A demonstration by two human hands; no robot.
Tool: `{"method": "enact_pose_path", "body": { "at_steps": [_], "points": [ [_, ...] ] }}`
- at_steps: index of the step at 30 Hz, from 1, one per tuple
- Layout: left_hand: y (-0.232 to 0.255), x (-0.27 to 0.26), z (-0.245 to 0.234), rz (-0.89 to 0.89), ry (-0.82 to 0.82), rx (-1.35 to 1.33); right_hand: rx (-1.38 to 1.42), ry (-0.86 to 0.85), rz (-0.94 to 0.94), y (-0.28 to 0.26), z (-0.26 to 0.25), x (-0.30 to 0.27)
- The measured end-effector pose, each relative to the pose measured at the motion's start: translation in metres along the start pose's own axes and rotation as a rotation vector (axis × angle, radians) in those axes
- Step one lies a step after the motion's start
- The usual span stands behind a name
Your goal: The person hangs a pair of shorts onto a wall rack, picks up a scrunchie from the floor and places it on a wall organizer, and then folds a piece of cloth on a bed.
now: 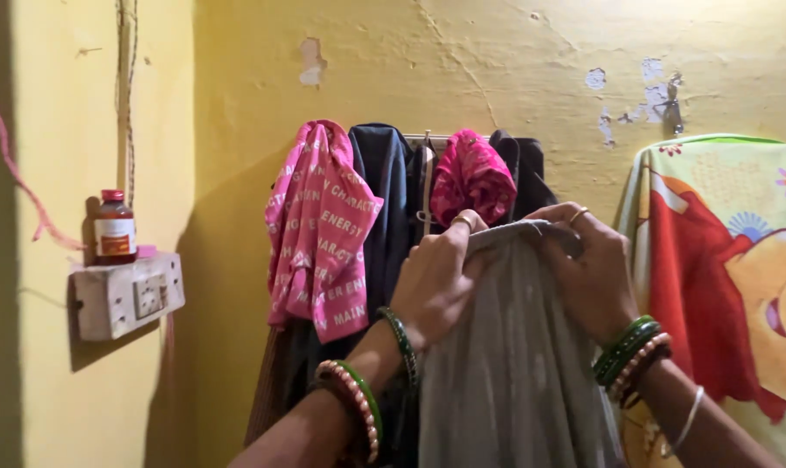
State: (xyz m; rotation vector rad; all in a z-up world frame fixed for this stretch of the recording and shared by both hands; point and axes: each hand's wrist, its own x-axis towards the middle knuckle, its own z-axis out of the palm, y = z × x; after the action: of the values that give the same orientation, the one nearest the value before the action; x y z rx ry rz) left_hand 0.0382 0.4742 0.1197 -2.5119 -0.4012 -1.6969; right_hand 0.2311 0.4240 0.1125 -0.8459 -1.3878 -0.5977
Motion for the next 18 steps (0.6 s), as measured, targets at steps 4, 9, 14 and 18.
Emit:
{"method": "enact_pose_path", "body": {
  "at_steps": [4,9,14,18],
  "points": [
    [-0.043,0.038,0.021,0.061,0.006,-0.17,-0.125,0.026,-0.027,0.038,0.018,0.025],
    [-0.085,0.095,0.055,0.252,0.1,-0.152,-0.207,0.05,-0.132,0.082,0.018,0.063],
    [-0.117,0.146,0.074,0.338,0.143,-0.03,-0.301,-0.006,-0.262,0.12,0.012,0.101],
    [-0.129,0.192,0.069,0.285,0.003,-0.009,-0.259,-0.055,-0.319,0.157,0.005,0.145]
  ]
}}
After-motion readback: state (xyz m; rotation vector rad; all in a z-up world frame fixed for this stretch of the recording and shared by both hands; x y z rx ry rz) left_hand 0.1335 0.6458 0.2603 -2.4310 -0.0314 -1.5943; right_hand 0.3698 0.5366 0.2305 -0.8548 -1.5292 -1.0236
